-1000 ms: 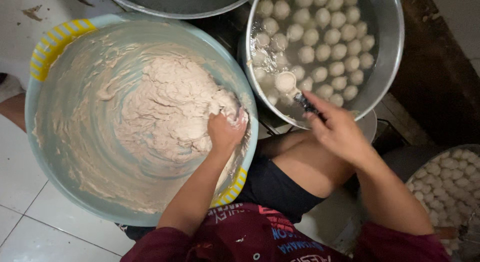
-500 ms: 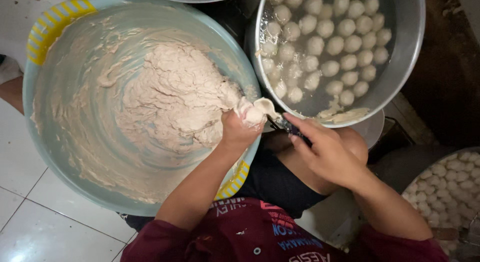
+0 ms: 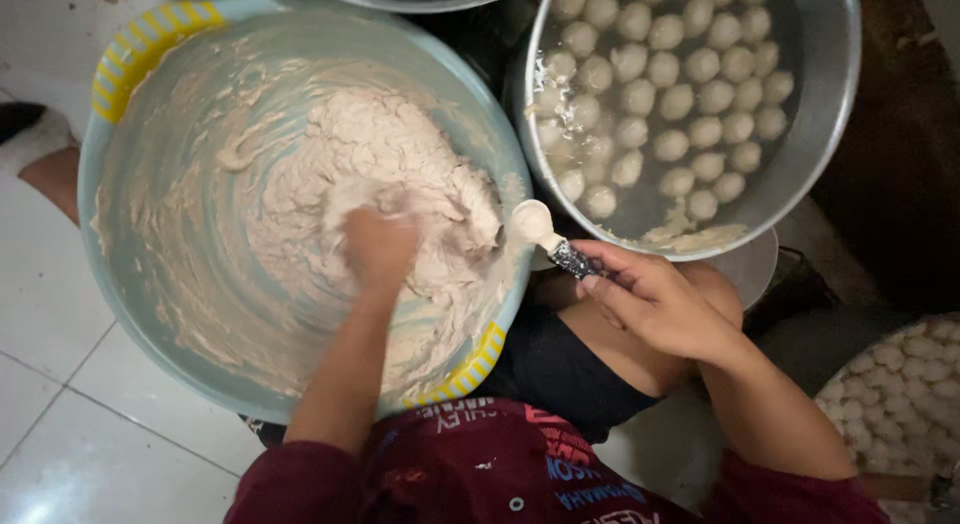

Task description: The person sits on the floor and uses a scoop to portion dough from a large basin, shaping balls by hand and dropping each ball into a water-filled basin. The water basins gradually fill with finished balls as the scooping and dropping cycle repeats.

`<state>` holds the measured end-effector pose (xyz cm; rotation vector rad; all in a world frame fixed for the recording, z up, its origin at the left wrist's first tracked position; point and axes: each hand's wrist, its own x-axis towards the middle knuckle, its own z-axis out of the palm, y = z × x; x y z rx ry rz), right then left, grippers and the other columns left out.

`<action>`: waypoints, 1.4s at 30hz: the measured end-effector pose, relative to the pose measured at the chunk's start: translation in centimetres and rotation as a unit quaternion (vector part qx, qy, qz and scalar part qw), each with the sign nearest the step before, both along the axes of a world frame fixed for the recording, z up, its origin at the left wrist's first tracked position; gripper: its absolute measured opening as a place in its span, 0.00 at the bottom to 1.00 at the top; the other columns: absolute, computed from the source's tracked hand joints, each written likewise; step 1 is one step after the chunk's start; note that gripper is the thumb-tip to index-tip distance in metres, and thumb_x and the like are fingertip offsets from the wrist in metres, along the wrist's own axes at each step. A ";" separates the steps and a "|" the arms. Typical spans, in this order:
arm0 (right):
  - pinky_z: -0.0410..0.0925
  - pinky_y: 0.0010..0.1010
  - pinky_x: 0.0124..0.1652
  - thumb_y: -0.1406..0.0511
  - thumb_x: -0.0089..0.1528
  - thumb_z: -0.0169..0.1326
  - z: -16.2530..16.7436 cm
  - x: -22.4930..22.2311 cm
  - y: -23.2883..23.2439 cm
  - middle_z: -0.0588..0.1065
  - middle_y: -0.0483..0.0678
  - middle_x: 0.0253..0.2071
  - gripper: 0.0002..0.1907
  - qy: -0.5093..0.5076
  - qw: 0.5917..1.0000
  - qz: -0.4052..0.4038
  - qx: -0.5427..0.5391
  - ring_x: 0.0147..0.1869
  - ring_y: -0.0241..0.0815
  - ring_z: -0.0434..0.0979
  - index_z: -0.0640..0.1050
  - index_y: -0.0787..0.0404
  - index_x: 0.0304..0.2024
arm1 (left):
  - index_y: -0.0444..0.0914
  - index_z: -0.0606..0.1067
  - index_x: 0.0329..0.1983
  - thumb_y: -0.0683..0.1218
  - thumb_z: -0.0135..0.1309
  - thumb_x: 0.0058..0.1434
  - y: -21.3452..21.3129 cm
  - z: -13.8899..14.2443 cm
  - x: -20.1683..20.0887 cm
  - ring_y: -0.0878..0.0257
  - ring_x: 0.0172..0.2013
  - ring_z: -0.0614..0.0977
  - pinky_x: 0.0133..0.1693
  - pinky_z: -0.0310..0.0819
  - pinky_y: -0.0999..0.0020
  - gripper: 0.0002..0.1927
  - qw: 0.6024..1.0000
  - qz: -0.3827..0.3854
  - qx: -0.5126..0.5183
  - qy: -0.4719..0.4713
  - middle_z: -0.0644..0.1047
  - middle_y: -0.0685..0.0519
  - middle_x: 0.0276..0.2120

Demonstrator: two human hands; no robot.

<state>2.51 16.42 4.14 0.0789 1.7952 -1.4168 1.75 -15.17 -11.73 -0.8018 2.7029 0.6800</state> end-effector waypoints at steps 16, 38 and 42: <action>0.72 0.24 0.37 0.66 0.68 0.53 1.0 -1.2 -0.1 0.77 0.51 0.53 0.22 0.352 0.922 0.096 0.132 0.48 0.35 0.76 0.72 0.63 0.64 | 0.38 0.79 0.37 0.44 0.59 0.56 5.1 1.1 -0.6 0.45 0.31 0.81 0.37 0.76 0.56 0.07 0.923 -0.167 0.241 0.248 0.79 0.46 0.29; 0.63 0.22 0.25 0.69 0.67 0.47 -0.5 -1.7 -0.5 0.75 0.42 0.34 0.24 0.002 1.000 -0.005 0.000 0.26 0.28 0.67 0.69 0.60 0.67 | 0.37 0.82 0.28 0.56 0.72 0.45 6.7 2.4 -0.2 0.39 0.36 0.79 0.39 0.74 0.45 0.19 0.980 -0.131 0.137 0.065 0.79 0.37 0.26; 0.62 0.26 0.26 0.68 0.68 0.47 -1.8 -4.3 3.1 0.72 0.47 0.29 0.24 0.025 0.993 -0.080 0.087 0.25 0.33 0.67 0.71 0.59 0.68 | 0.28 0.78 0.25 0.63 0.75 0.48 5.8 -0.7 0.9 0.38 0.33 0.80 0.39 0.76 0.49 0.33 0.994 -0.066 -0.010 0.090 0.78 0.32 0.25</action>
